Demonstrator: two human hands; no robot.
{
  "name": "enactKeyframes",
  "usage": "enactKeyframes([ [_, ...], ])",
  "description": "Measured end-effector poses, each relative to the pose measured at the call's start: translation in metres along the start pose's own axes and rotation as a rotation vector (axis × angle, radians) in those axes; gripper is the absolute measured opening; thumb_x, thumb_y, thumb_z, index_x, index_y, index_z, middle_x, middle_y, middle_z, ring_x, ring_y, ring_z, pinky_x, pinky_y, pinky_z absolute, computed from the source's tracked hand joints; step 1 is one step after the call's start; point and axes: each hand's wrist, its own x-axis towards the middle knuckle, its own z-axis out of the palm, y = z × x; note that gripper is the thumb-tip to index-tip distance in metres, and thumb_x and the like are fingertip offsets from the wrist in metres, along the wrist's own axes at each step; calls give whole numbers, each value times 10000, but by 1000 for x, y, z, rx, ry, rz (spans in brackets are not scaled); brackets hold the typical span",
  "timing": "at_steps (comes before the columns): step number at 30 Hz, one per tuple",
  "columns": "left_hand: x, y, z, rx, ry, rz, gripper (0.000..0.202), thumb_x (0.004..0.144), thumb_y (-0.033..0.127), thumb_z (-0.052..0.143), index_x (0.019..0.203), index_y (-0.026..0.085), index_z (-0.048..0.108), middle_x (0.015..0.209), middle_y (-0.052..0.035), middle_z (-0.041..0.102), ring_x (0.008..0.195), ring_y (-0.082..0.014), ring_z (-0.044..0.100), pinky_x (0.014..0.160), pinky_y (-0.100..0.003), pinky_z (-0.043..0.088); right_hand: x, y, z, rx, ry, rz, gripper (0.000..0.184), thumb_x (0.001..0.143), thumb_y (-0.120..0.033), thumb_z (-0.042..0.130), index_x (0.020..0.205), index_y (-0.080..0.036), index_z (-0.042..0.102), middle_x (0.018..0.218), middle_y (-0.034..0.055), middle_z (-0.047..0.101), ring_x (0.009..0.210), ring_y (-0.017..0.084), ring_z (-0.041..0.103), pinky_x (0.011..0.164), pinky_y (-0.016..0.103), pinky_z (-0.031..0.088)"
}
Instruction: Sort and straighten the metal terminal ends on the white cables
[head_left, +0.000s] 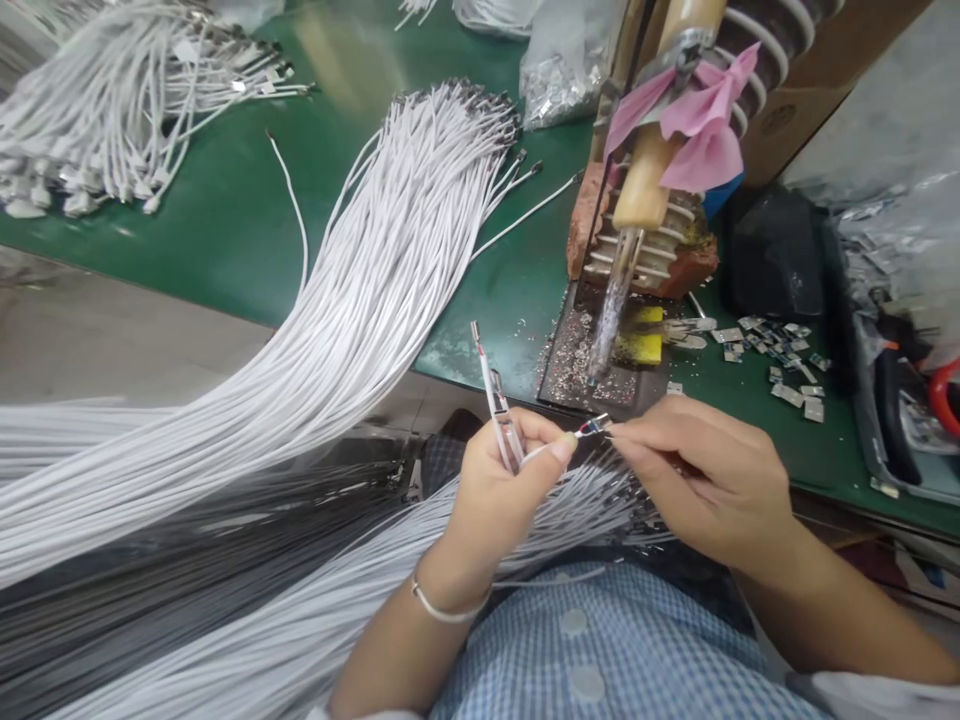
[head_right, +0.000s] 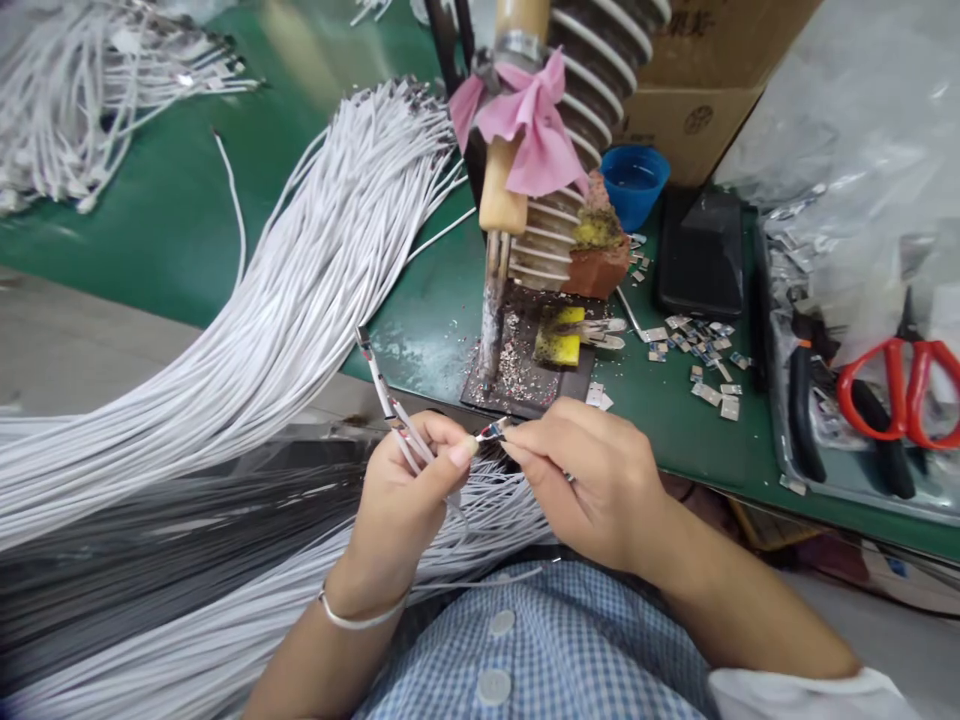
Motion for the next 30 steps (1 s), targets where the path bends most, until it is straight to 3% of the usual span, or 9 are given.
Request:
enactKeyframes([
  [5,6,3,2,-30,-7,22,155,730,277,674,680,163,582,475,78,416,431,-49,305,420,-184,255,5,3,11,-44,121,47,118,756,-83,569,810,-184,541,667,-6,574,548,107,534,491,229,450],
  [9,9,6,3,-21,4,40,152,728,270,674,669,165,582,471,80,409,430,-50,305,423,-183,266,9,8,15,-42,167,-13,141,721,-52,587,789,-169,550,816,55,607,774,173,601,653,300,502],
  [13,10,9,3,-7,-4,64,138,745,264,661,681,167,585,476,79,407,439,-52,312,427,-184,263,11,9,15,-46,204,-42,164,705,-28,591,781,-171,563,822,56,611,787,180,603,685,327,503],
  [30,11,9,1,0,11,87,126,754,276,662,703,177,602,516,69,421,455,-48,329,451,-189,282,11,9,15,6,203,-24,175,701,-27,596,777,-182,571,824,44,615,790,181,605,689,330,505],
])
